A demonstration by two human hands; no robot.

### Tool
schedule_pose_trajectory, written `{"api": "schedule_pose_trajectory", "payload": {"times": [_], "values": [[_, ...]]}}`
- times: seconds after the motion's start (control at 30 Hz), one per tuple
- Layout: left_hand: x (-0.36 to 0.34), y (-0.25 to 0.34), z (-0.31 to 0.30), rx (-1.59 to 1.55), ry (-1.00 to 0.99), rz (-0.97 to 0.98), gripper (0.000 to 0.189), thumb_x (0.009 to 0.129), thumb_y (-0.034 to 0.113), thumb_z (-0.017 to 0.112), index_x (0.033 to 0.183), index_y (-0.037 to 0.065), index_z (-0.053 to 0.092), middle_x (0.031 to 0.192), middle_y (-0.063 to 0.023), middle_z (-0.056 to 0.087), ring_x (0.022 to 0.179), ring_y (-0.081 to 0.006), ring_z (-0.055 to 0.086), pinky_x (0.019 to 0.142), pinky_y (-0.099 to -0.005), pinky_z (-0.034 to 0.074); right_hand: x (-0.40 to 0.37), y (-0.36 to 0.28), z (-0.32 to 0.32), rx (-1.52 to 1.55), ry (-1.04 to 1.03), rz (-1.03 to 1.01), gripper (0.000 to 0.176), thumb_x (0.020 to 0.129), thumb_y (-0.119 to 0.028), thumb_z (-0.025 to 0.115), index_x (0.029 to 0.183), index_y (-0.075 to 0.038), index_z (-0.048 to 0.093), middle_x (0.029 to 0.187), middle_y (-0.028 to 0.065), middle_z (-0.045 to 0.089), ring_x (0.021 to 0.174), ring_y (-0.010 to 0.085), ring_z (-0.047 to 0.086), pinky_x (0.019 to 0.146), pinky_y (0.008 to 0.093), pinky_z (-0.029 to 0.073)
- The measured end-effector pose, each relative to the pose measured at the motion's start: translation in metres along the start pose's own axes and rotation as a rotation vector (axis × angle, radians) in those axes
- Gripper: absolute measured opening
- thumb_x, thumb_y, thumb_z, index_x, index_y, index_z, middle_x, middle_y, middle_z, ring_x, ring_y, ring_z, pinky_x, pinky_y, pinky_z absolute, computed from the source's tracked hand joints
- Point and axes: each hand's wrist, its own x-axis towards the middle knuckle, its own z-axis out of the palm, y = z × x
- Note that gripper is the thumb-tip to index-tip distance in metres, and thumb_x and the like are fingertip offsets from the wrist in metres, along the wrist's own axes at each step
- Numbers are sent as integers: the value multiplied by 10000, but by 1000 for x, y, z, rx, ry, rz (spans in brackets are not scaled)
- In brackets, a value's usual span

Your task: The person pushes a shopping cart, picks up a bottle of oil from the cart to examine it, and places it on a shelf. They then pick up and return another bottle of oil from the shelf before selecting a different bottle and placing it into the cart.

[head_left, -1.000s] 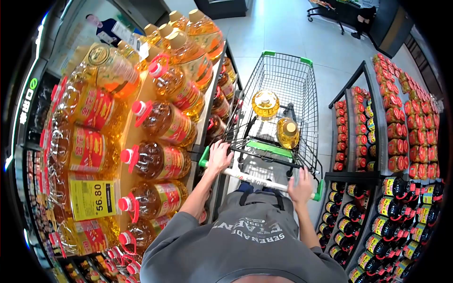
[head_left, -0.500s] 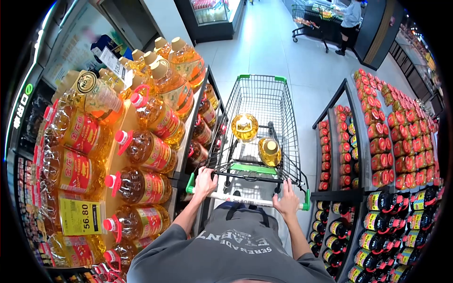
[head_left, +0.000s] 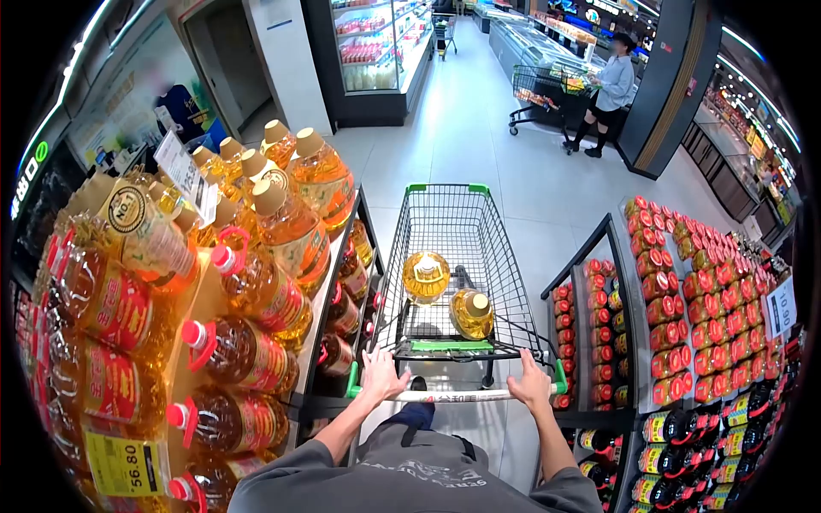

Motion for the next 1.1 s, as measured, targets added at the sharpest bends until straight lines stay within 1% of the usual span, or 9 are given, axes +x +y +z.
{"api": "schedule_pose_trajectory", "payload": {"times": [0.17,0.43,0.67,0.9,0.93,0.97,1.03,1.07,1.1], "values": [[45,-11,-13,-121,-49,163,813,840,548,590,1334,-83,454,1379,-278,475,1399,-366,329,1160,-564,168,63,3,-16,-38,-45,95,784,728,-348,630,1434,-89,412,1336,184,569,1034,413,631,901,471,500],[118,3,-33,-138,23,109,666,844,415,620,1287,-67,498,1303,-250,537,1351,-352,387,1158,-552,176,151,2,-25,-71,-74,75,738,730,-306,618,1407,-88,423,1336,179,567,973,421,643,877,497,501],[180,-6,-51,-193,23,119,662,843,388,621,1295,-78,493,1318,-253,530,1358,-354,381,1162,-553,169,214,-6,-22,-25,-30,87,730,705,-285,622,1393,-101,460,1157,234,647,971,434,637,887,502,494],[236,-14,-67,-199,30,111,662,844,391,620,1301,-73,502,1324,-250,534,1351,-347,392,1153,-539,193,271,-18,-23,-35,-38,59,729,710,-303,622,1377,-57,461,1259,207,608,998,413,639,887,487,500],[244,-18,-59,-158,161,146,625,798,381,660,1252,-35,547,1211,-201,581,1229,-330,485,1116,-539,256,279,-19,-23,-38,-45,53,729,710,-303,622,1377,-57,461,1259,207,608,998,413,639,887,487,500],[252,-21,-57,-159,160,148,619,800,379,659,1244,-38,550,1215,-202,580,1232,-331,481,1114,-544,259,287,-21,-25,-39,-51,54,728,712,-306,618,1377,-52,463,1275,209,597,996,413,640,887,486,501],[265,-15,-70,-198,57,102,645,836,383,624,1282,-70,517,1292,-254,555,1325,-352,421,1161,-549,169,304,-22,-28,-45,-62,47,728,713,-308,614,1377,-46,464,1292,211,587,995,414,641,887,485,502],[274,-21,-58,-139,171,145,618,801,382,658,1239,-40,550,1215,-205,578,1236,-334,477,1112,-555,258,313,-22,-28,-31,-53,31,728,713,-308,610,1375,-41,464,1304,212,578,992,414,642,885,485,503],[280,-19,-61,-160,166,143,622,803,386,655,1243,-41,543,1214,-207,573,1235,-338,474,1110,-557,259,321,-20,-28,-17,-45,15,728,713,-308,607,1373,-36,464,1317,214,570,990,415,643,883,485,504]]}}
